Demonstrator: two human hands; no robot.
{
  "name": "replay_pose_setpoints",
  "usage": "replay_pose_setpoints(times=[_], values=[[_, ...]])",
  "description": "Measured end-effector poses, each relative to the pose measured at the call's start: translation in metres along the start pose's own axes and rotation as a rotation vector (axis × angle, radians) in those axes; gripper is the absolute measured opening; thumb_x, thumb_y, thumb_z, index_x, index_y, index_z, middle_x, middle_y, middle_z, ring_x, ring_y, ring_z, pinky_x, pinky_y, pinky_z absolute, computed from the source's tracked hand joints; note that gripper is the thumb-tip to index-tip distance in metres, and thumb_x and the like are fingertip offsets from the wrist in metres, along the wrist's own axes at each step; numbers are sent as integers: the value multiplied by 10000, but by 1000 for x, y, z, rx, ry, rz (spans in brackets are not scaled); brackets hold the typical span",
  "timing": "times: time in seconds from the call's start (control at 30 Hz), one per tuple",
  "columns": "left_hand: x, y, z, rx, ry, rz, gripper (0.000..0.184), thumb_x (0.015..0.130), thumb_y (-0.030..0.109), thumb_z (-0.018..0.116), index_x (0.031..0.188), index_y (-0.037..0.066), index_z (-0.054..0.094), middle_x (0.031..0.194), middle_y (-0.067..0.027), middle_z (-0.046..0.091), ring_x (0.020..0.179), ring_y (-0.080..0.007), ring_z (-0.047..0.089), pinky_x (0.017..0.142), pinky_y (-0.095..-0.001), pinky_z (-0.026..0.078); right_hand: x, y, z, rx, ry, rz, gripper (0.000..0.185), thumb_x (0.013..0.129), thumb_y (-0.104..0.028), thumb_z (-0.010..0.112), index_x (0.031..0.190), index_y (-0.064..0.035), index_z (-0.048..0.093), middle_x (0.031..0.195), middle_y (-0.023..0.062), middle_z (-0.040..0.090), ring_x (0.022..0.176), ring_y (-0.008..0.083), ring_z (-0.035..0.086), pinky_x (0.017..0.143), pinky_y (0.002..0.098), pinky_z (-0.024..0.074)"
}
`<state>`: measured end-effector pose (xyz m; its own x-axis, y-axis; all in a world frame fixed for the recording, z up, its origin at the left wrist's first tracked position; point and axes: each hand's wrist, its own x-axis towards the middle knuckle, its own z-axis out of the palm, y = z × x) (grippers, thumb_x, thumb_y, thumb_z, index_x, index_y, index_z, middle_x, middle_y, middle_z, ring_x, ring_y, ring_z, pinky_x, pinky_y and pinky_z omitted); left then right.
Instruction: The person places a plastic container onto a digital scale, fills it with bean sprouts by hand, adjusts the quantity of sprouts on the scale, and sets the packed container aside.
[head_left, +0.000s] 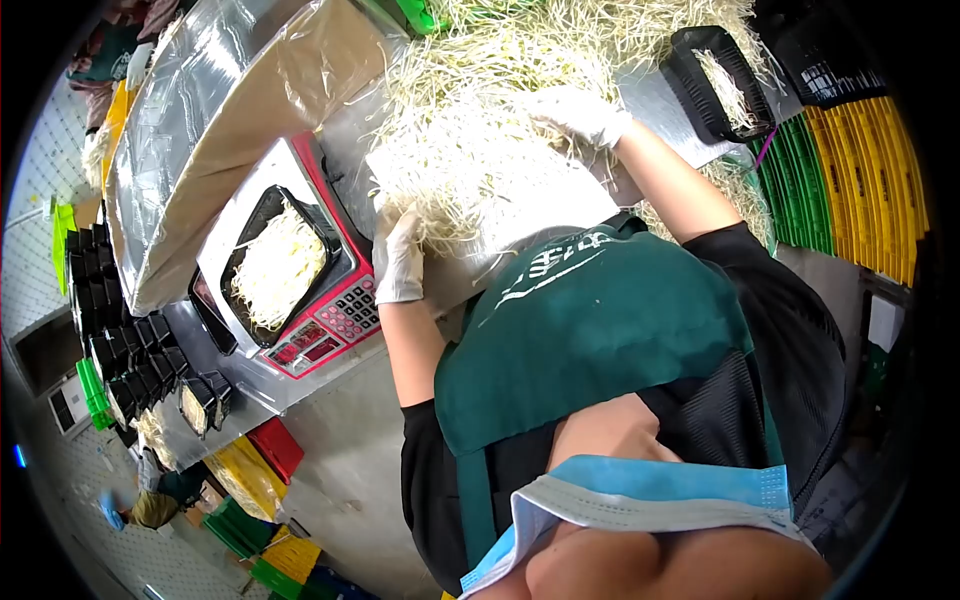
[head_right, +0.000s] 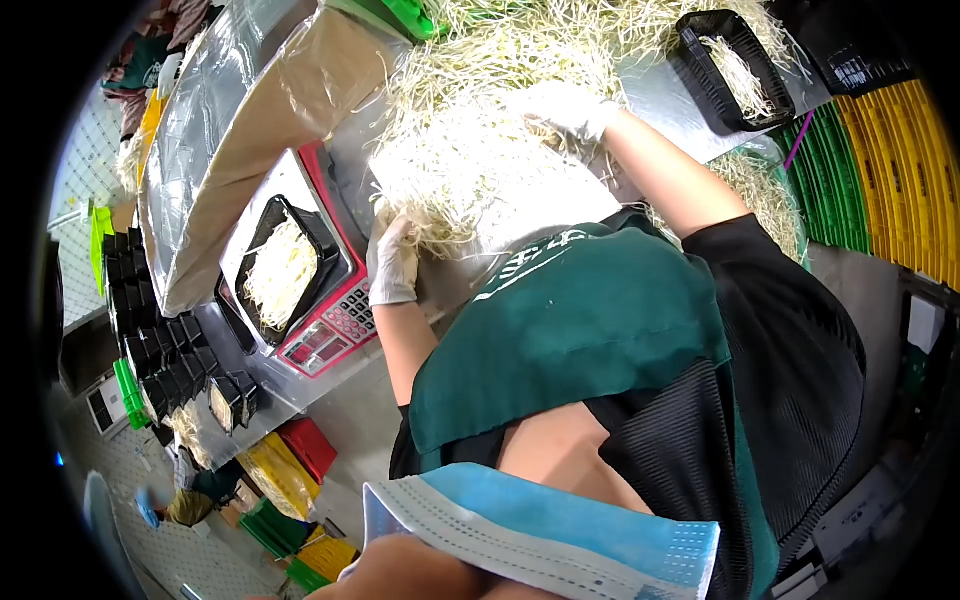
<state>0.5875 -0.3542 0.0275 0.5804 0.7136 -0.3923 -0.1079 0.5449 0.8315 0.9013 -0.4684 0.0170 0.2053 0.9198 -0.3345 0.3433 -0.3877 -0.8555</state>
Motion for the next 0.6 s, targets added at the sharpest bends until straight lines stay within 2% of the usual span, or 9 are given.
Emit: replay_pose_setpoints(times=[0.03,0.07,0.17,0.23,0.3,0.37,0.47,0.53,0.6], values=[[-9,-1,-3,2,5,-2,433,852,33,589,1259,13,446,976,-81,628,867,-154,605,788,-276,478,-4,0,-3,46,30,-67,397,894,-252,586,1232,-45,582,1211,91,615,1110,183,554,967,310,419],[-16,-2,-7,82,108,13,499,867,45,579,1321,10,375,1073,-108,599,927,-164,593,807,-282,473,7,30,4,42,234,-299,397,880,-378,562,1060,-37,655,937,108,664,828,199,603,763,318,482],[-27,-19,-27,213,214,93,751,899,67,559,1479,30,83,1491,-155,212,1253,-212,392,972,-314,365,2,23,-4,171,241,-38,393,870,-364,581,1055,-22,643,893,93,646,784,192,582,736,320,477],[-32,-17,-17,49,248,39,707,870,53,570,1467,85,192,1420,-111,356,1138,-185,470,908,-322,388,-3,0,-3,175,179,45,437,880,-392,563,1108,-25,619,931,106,645,824,217,583,784,331,466],[-15,-29,-6,-123,187,-69,425,854,36,561,1257,68,429,1182,-90,506,1009,-209,536,818,-375,463,9,-8,8,-142,46,7,483,895,-428,532,1177,-39,582,934,99,643,859,226,579,822,343,452],[8,-51,3,-324,-100,-117,313,854,80,583,1159,67,513,1021,-71,569,916,-243,580,775,-413,503,18,-21,55,-97,192,-174,584,887,-451,556,1314,-58,495,1250,142,563,1126,208,537,967,315,417],[12,-50,37,-281,-8,-210,247,833,45,621,1065,89,549,898,-24,578,799,-134,574,739,-291,489,23,-60,62,-391,2,-270,673,884,-502,536,1358,-36,429,1320,190,502,1197,270,499,1017,340,384],[-32,-12,47,240,-104,-234,461,837,67,631,1256,13,447,1098,-89,577,948,-256,594,820,-366,508,8,-89,38,-274,-29,-133,696,879,-511,539,1375,-41,404,1339,198,485,1199,298,500,1017,352,386],[-45,-12,19,565,-129,-158,507,823,56,644,1276,-3,424,1135,-118,570,992,-271,583,842,-363,503,19,-61,28,-367,68,-128,713,877,-523,535,1379,-37,394,1347,197,479,1205,300,498,1016,353,388]])
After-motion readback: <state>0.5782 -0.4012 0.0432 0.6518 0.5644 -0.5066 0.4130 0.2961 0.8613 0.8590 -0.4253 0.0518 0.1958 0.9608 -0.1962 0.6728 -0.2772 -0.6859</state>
